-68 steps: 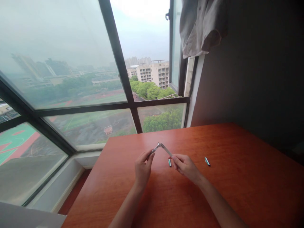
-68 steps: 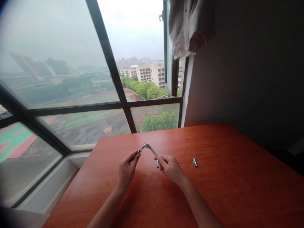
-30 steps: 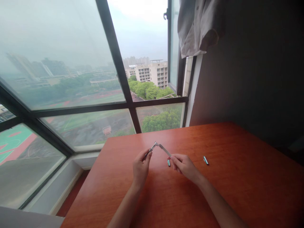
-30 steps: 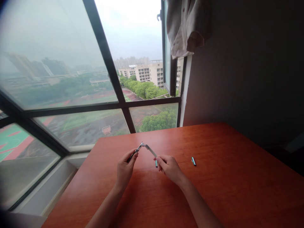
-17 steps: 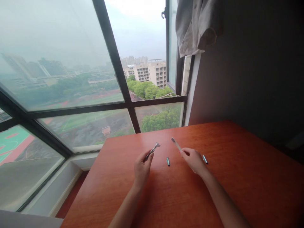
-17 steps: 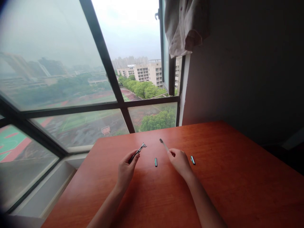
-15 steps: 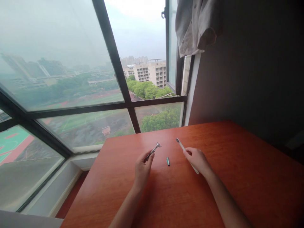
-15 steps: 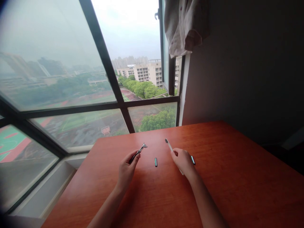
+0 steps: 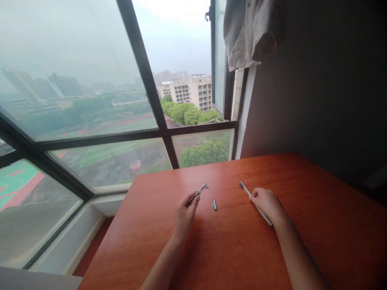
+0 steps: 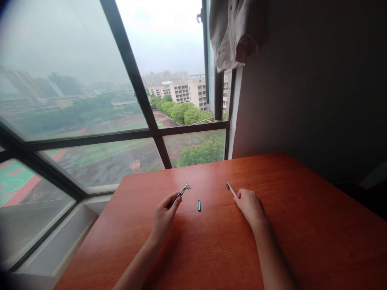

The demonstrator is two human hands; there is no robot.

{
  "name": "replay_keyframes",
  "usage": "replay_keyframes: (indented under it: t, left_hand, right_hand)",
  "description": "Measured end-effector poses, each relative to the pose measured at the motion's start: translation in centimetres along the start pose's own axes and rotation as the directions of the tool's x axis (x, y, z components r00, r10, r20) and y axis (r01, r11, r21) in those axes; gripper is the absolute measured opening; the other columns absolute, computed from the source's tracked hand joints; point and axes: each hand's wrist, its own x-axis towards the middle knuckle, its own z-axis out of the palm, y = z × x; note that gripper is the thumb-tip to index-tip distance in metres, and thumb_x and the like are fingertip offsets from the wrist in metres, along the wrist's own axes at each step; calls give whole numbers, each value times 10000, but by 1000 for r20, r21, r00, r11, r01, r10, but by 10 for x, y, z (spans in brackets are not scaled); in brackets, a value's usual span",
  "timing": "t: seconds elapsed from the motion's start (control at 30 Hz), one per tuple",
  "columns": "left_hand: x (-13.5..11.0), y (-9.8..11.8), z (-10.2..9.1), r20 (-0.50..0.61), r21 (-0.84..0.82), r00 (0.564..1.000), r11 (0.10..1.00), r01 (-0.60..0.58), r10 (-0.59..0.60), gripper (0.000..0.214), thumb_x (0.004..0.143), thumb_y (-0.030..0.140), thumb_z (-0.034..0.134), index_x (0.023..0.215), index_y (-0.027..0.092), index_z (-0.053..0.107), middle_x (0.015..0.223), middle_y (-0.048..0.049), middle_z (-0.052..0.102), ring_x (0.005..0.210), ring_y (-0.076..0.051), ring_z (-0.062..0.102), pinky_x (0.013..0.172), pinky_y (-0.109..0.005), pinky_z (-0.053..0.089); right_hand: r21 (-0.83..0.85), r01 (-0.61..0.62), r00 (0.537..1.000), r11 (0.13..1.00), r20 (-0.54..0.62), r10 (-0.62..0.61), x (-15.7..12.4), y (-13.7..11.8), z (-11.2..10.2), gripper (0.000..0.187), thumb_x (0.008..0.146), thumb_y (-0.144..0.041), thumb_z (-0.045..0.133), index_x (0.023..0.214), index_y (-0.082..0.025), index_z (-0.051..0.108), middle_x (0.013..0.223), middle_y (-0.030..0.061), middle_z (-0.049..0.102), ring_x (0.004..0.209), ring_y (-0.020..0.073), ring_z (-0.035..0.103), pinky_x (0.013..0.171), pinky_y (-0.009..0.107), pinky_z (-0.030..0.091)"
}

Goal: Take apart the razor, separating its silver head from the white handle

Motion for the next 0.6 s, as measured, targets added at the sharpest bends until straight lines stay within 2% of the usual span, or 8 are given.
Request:
replay_keyframes:
  t: [0.37,0.6]
  left_hand:
    - [1,2,-2,-7,-33,999,999,34,-34,312,746,372,678,956,146,728,893,-80,730,841,-226,662,721,-277,522]
    - [1,4,-1,-15,-15,1000,1000,27,-27,326,736,392,683,950,151,734,848,-75,734,810,-226,667,706,-280,526]
  right_hand:
    - [-45,-45,998,998,-36,43,3,5,3,184,798,-216,508,704,-203,666,729,91,703,671,204,632,504,253,284]
    - [-61,-45,999,997,-24,44,5,7,8,168,779,-321,571,713,-203,671,745,101,707,699,225,648,501,253,293]
